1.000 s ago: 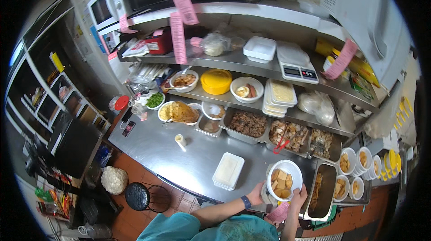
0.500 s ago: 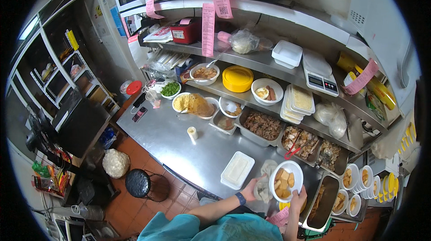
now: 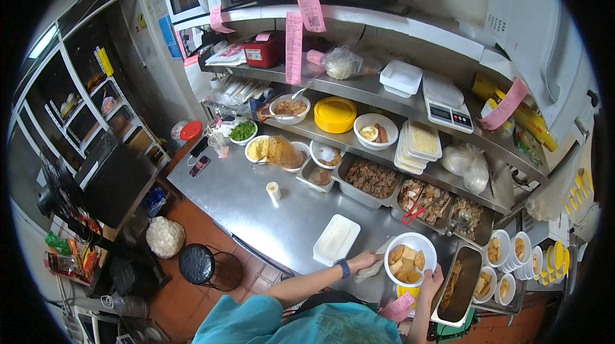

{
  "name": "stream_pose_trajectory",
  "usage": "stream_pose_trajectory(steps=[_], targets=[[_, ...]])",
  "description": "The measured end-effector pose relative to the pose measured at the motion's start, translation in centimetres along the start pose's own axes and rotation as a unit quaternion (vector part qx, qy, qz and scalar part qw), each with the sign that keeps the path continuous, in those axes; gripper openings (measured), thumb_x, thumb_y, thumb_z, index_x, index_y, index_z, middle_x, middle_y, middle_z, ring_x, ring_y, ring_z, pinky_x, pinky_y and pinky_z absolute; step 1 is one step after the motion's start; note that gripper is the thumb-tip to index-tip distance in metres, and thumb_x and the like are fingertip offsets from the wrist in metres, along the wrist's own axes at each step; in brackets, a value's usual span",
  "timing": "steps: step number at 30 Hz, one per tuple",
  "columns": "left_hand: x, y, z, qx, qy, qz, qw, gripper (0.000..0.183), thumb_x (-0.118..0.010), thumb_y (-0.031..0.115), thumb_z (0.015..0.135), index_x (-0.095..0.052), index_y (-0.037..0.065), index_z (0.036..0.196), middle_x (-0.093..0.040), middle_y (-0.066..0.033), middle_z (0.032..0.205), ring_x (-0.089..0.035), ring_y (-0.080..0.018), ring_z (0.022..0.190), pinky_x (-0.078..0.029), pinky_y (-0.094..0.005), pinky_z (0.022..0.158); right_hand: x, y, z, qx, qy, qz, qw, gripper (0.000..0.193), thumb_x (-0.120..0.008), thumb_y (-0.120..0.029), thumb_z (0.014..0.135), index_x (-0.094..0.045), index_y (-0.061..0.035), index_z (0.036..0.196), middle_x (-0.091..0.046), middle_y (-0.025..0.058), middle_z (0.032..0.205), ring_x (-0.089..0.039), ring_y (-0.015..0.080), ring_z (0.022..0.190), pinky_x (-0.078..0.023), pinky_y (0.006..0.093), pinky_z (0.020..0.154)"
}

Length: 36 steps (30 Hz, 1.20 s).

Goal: The person assembles two food orders in a commercial kitchen. They use tongs to place fried tofu and braised meat into bowls, ladle sauce over the contents, add chopped green onions, and cover the bowls with yellow lids. The person also handles pink order slips and places one bowl into a microwave.

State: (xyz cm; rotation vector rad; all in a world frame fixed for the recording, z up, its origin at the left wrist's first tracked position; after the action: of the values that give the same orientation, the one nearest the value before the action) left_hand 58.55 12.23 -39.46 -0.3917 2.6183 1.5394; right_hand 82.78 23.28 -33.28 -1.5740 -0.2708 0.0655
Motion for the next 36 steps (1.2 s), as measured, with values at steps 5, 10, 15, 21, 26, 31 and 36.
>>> stream_pose_trajectory(steps=[5,10,15,21,26,31,36], targets=[[-0.4,4.2,-2.0,-0.143,0.178,0.2,0.953,0.057,-0.054,0.043,0.1,-0.054,0.002,0.14,-0.062,-0.0216,0.134,-0.058,-0.0307,0.126,-0.044,-0.0393,0.105,0.5,0.1,-2.7,0.009,0.027,0.074,0.997,0.034,-0.049,0.003,0.084,-0.063,0.0067,0.115,-0.069,0.0112,0.101,-0.063,0.0187,0.09,-0.049,0.0322,0.086],[-2.6,2.8,-6.8,0.027,-0.027,-0.302,0.953,0.062,-0.052,0.053,0.102,-0.048,0.01,0.147,-0.055,-0.0026,0.144,-0.053,-0.0152,0.131,-0.044,-0.0345,0.109,-2.1,-3.3,-5.1,0.011,-0.062,0.032,0.998,0.038,-0.051,0.004,0.084,-0.065,0.0055,0.119,-0.069,0.0105,0.11,-0.064,0.0186,0.099,-0.049,0.0301,0.09],[0.6,2.8,-12.2,0.01,0.01,-0.401,0.916,0.055,-0.061,0.029,0.1,-0.044,0.002,0.145,-0.058,-0.0149,0.136,-0.057,-0.0272,0.127,-0.048,-0.0418,0.109,-8.1,-6.1,-5.6,0.047,-0.185,-0.059,0.98,0.021,-0.063,-0.004,0.091,-0.066,0.0005,0.111,-0.067,0.0032,0.09,-0.06,0.0102,0.085,-0.049,0.0261,0.075],[7.1,4.1,-17.8,-0.072,0.132,-0.413,0.898,0.053,-0.059,0.029,0.101,-0.044,0.002,0.144,-0.058,-0.0136,0.136,-0.058,-0.0277,0.125,-0.048,-0.0409,0.108,-13.1,-10.0,1.4,0.085,-0.047,-0.23,0.968,0.039,-0.067,-0.026,0.094,-0.062,-0.0069,0.127,-0.068,0.0122,0.076,-0.066,0.0252,0.067,-0.053,0.039,0.067],[12.4,4.2,-20.4,-0.073,0.182,-0.461,0.866,0.049,-0.056,0.034,0.101,-0.05,0.003,0.14,-0.057,-0.0139,0.137,-0.057,-0.0286,0.124,-0.047,-0.0411,0.108,-17.4,-8.0,9.5,0.078,0.06,-0.448,0.889,0.09,-0.075,-0.037,0.086,-0.025,-0.0079,0.155,-0.055,0.0287,0.129,-0.061,0.0414,0.115,-0.05,0.0507,0.095],[17.3,4.0,-22.1,-0.097,0.21,-0.454,0.861,0.049,-0.057,0.032,0.101,-0.05,0.003,0.139,-0.057,-0.0158,0.136,-0.057,-0.0297,0.124,-0.048,-0.0419,0.108,-16.7,-1.6,16.5,-0.055,-0.041,-0.516,0.854,0.102,-0.078,-0.042,0.08,-0.021,-0.0011,0.154,-0.058,0.0302,0.128,-0.062,0.0434,0.115,-0.051,0.0484,0.097],[21.1,3.5,-22.3,-0.114,0.167,-0.5,0.842,0.045,-0.058,0.028,0.1,-0.053,0.001,0.136,-0.063,-0.0114,0.13,-0.061,-0.0242,0.121,-0.047,-0.0373,0.107,-12.9,-0.2,18.5,-0.198,-0.048,-0.484,0.851,0.091,-0.076,-0.04,0.078,-0.036,0.0078,0.144,-0.067,0.0286,0.117,-0.065,0.0423,0.113,-0.053,0.0461,0.093]])
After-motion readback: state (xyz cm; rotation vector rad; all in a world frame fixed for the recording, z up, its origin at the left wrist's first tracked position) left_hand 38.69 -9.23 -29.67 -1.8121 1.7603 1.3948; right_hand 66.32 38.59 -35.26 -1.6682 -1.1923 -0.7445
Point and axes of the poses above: each hand's wrist, its own z-axis towards the middle knuckle, its own x-axis out of the back of the hand, y = z × x, the point moved 5 cm from there along z, towards the middle knuckle
